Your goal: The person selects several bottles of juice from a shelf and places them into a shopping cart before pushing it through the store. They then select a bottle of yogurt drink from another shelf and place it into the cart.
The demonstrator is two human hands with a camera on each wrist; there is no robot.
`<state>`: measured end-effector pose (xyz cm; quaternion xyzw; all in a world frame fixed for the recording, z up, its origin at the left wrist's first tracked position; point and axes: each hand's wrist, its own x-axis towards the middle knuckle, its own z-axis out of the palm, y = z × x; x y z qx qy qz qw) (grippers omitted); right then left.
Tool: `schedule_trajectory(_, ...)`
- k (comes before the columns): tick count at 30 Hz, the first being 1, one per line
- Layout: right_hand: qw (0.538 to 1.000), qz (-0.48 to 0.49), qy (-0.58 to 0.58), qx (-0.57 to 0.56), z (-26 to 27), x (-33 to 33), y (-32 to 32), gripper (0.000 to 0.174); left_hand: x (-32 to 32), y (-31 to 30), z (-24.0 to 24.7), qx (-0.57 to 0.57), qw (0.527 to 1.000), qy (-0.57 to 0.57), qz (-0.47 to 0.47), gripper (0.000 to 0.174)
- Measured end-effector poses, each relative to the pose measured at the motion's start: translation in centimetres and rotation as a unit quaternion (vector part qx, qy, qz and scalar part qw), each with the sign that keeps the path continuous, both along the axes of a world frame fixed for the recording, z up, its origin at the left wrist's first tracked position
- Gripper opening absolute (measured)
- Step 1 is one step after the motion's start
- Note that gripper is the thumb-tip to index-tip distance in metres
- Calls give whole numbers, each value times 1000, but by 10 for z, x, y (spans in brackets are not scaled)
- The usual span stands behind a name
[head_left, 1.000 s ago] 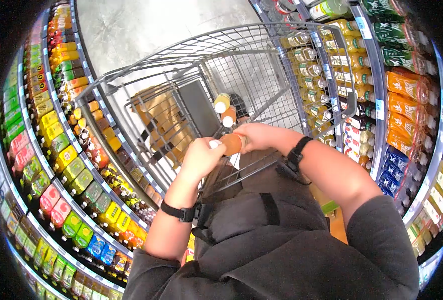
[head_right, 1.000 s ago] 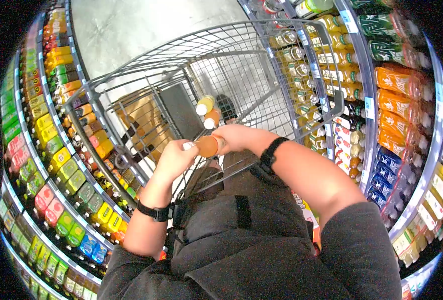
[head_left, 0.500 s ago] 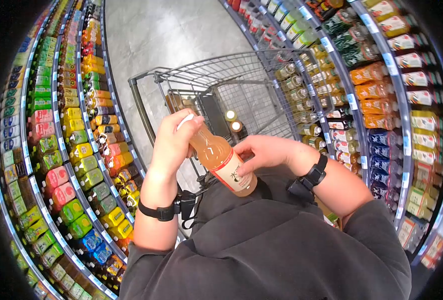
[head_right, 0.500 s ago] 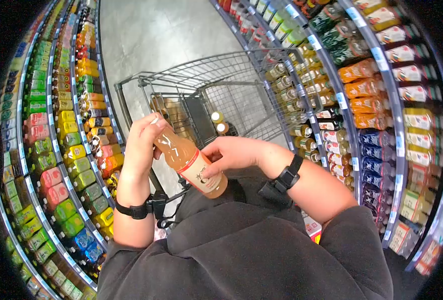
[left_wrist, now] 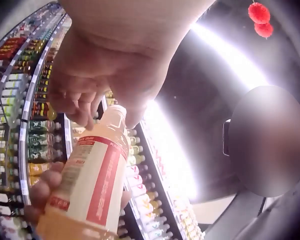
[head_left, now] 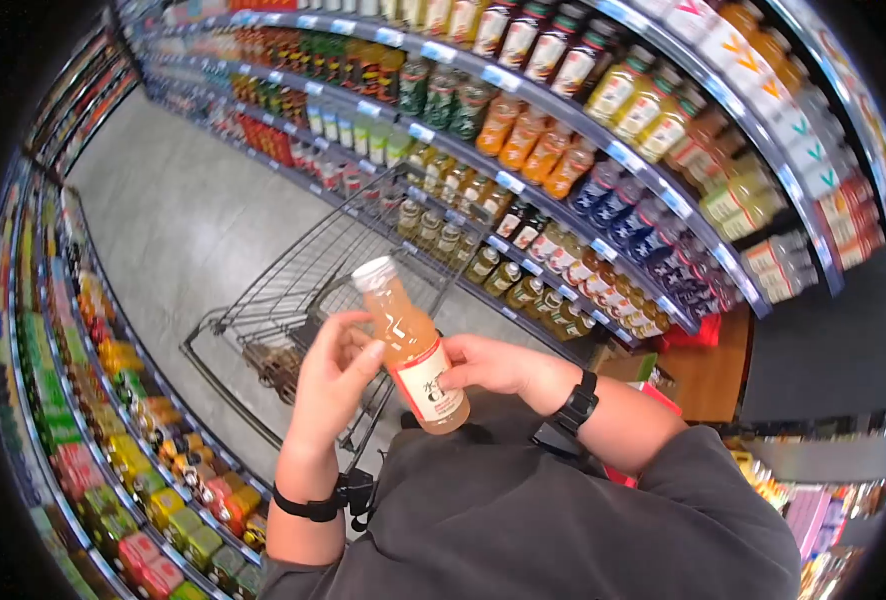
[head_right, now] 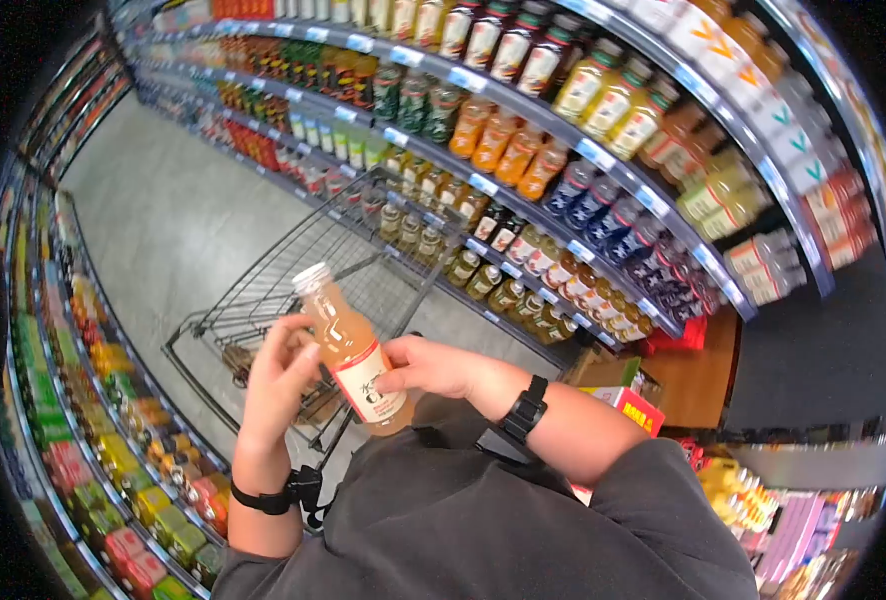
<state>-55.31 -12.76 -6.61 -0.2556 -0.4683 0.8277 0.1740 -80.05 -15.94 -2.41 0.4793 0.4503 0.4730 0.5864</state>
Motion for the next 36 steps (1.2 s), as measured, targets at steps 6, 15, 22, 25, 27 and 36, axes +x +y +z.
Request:
schedule_trajectory(6,983,-180,22,41,28,56,-19,48,69,9,20,99,968,176,-147,59)
schedule_trajectory(15,936,-334,-49,103,40,160,-43,49,188,42,37,172,916,238,-273,57)
schedule_trajectory(22,882,-446,-83,128,47,255,-49,52,298,75,48,221,880,253,-336,60)
schedule_trajectory(25,864,-467,-102,160,57,294,-36,53,342,95,55,250,861,266,-353,67)
schedule_trajectory(27,858,-473,-95,176,61,319,-23,52,370,108,55,254,866,252,-349,66)
schedule_trajectory(36,761,-525,-176,339,100,406,47,59,474,155,69,300,909,185,-222,58)
